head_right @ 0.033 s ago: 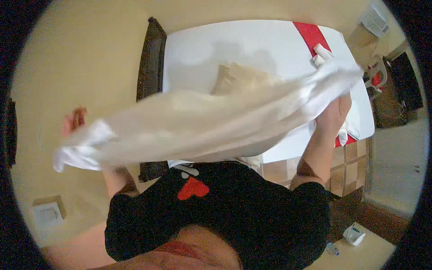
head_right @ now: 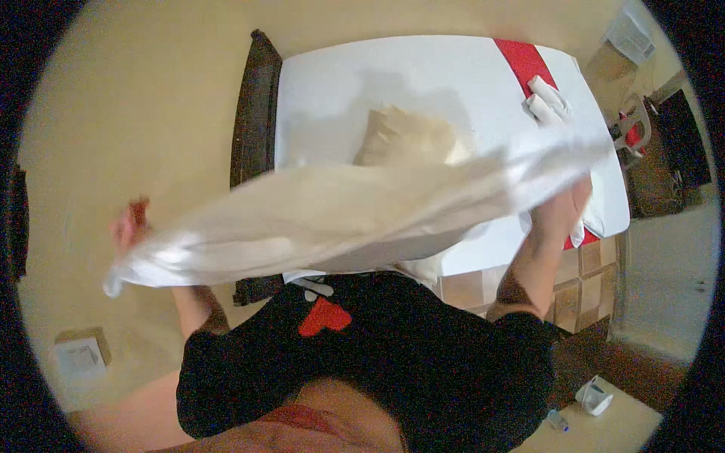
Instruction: The person folds towels into rolls by hand on a bed and then inserts pillows into white pillowcases before arranging them on the bed.
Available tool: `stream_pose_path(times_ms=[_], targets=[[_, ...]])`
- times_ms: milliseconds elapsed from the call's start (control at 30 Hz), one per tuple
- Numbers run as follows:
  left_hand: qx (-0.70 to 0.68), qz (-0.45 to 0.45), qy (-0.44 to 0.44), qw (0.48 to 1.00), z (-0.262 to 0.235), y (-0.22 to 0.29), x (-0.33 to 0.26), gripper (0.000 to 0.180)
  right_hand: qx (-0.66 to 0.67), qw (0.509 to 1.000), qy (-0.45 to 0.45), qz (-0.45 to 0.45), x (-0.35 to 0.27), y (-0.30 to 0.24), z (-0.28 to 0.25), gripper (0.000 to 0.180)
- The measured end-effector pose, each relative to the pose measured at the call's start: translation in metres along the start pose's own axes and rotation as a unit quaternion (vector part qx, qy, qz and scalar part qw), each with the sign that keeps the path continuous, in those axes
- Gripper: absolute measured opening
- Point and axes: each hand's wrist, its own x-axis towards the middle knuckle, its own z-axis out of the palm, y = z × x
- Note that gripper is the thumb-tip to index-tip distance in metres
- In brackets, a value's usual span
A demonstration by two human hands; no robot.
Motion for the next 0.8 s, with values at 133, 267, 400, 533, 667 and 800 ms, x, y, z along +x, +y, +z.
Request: stream_pose_path(times_ms=[133, 267, 400, 533, 667, 800], targets=[[-0.054, -0.130, -0.172, 0.975, 0.008, 0.093, -0.044, 0.015, 0.190, 0.930, 0.210, 0.232, -0.033, 0.009, -0.003, 0.036], [0.021, -0.205, -0.237, 0.950, 0.021, 0.098, -0.057, 0.008, -0.092, 0.968, -0.163, 0.166, -0.014, 0.054, 0.006, 0.038], [0.065, -0.279, -0.183, 0.940, 0.015, 0.084, -0.056, 0.009, 0.095, 0.929, -0.326, 0.147, -0.012, 0.033, 0.021, 0.033], [0.124, -0.375, 0.020, 0.918, 0.010, 0.085, -0.039, 0.016, 0.071, 0.942, -0.327, 0.035, 0.001, 0.017, 0.021, 0.028], [-0.070, -0.341, -0.283, 0.894, 0.038, 0.107, -0.022, 0.042, 0.032, 0.963, -0.266, -0.029, 0.008, 0.017, 0.003, 0.021], [0.162, -0.349, -0.343, 0.857, 0.014, 0.112, -0.031, 0.027, -0.029, 0.888, -0.458, 0.017, -0.020, 0.022, 0.030, 0.029]])
